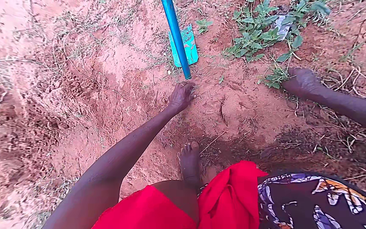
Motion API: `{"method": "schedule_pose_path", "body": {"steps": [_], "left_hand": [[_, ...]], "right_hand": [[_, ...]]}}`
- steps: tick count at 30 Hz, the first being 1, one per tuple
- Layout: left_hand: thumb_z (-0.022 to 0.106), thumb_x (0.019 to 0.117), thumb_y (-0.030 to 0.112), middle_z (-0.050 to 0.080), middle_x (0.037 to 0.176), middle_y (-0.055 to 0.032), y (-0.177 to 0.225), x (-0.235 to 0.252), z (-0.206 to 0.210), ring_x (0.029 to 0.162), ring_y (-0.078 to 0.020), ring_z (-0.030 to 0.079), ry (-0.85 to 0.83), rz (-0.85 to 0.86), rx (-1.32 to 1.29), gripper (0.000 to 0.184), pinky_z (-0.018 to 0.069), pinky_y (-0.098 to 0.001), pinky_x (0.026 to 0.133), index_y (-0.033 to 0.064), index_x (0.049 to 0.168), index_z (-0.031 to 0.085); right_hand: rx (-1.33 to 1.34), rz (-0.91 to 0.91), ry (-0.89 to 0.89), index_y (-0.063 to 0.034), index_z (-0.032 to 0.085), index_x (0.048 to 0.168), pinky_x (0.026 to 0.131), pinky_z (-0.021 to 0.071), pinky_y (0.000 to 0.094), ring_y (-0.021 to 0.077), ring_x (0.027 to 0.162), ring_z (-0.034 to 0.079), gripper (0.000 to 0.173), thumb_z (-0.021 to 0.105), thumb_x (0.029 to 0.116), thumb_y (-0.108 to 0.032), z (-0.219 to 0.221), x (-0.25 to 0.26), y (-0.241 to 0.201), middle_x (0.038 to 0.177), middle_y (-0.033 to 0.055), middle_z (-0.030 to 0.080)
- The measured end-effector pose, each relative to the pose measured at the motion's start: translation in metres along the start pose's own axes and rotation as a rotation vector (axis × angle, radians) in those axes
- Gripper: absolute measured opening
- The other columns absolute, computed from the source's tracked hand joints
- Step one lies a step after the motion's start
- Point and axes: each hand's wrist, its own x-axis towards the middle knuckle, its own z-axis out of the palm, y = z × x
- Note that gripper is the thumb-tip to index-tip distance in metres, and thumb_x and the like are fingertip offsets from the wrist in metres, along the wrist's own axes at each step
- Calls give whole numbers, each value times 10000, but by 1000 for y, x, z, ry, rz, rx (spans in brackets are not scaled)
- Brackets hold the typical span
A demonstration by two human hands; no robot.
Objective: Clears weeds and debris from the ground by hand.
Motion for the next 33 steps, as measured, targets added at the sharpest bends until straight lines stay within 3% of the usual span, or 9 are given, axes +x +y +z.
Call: {"method": "schedule_pose_path", "body": {"steps": [5, 9, 12, 14, 18, 24, 28, 30, 33], "left_hand": [[660, 990, 136, 653, 1243, -250, -5, 7, -4, 1213, -445, 578, -14, 84, 14, 267, 454, -563, 1031, -25, 1200, 695], [641, 994, 90, 649, 1331, -208, -1, 9, -10, 1284, -379, 589, -103, 24, -71, 442, 430, -546, 1112, 21, 1423, 562], [627, 1001, 102, 707, 1148, -241, -12, 4, 0, 1124, -400, 661, 74, 132, -116, 224, 477, -543, 1028, -24, 1151, 735], [623, 1007, 119, 724, 1117, -232, -12, -1, 4, 1100, -407, 672, 131, 139, -122, 213, 487, -552, 1006, -7, 1120, 752], [603, 1035, 204, 728, 1074, -200, -9, 3, 1, 1041, -382, 677, 65, 151, -147, 243, 494, -571, 935, 75, 1166, 762], [691, 936, 19, 689, 1247, -205, -11, 19, -15, 1075, -243, 685, -185, 270, -294, 459, 516, -398, 1000, -40, 1381, 592], [650, 958, 25, 706, 1059, -205, -15, 21, -13, 982, -249, 679, -103, 275, -274, 187, 525, -404, 933, -64, 1106, 723], [586, 1008, 37, 720, 1111, -190, -14, 19, -16, 1030, -203, 682, -119, 235, -341, 205, 515, -371, 963, -61, 1120, 727], [516, 1070, 103, 729, 1002, -24, -11, 15, -23, 682, 47, 560, -229, 58, -592, 240, 464, -144, 631, -21, 1169, 696]], "right_hand": [[-12, 6, -7, 162, 599, 1042, 846, 425, 756, 618, 1055, 592, 252, 617, 1010, -87, -1, -1, -1, 1039, 426, 609], [-26, 30, -11, 149, 603, 1045, 844, 430, 752, 610, 1055, 597, 246, 615, 1009, -94, -1, -1, -4, 1040, 417, 616], [-17, 48, -10, 157, 598, 1056, 844, 426, 756, 614, 1065, 590, 245, 621, 1001, -81, -2, -3, -6, 1049, 426, 607], [7, 57, -8, 150, 603, 1076, 853, 425, 761, 613, 1071, 588, 239, 628, 998, -74, -1, -4, -6, 1062, 422, 609], [-11, 36, 9, 143, 606, 1060, 835, 418, 766, 617, 1058, 590, 233, 619, 1004, -83, -1, -4, -6, 1045, 418, 612], [2, 43, 11, 138, 608, 1042, 824, 419, 766, 615, 1039, 595, 227, 622, 1003, -85, -1, -5, -8, 1034, 419, 613], [5, 31, 4, 145, 597, 1043, 818, 418, 766, 620, 1038, 589, 236, 620, 1001, -86, 0, -5, -5, 1029, 422, 604], [-5, 35, -1, 155, 593, 1055, 834, 415, 769, 628, 1057, 582, 243, 607, 1012, -84, -1, -5, -6, 1051, 432, 600], [-3, 29, 8, 155, 599, 1068, 836, 412, 773, 628, 1060, 585, 237, 607, 1008, -74, -1, -7, -7, 1051, 434, 604]]}}
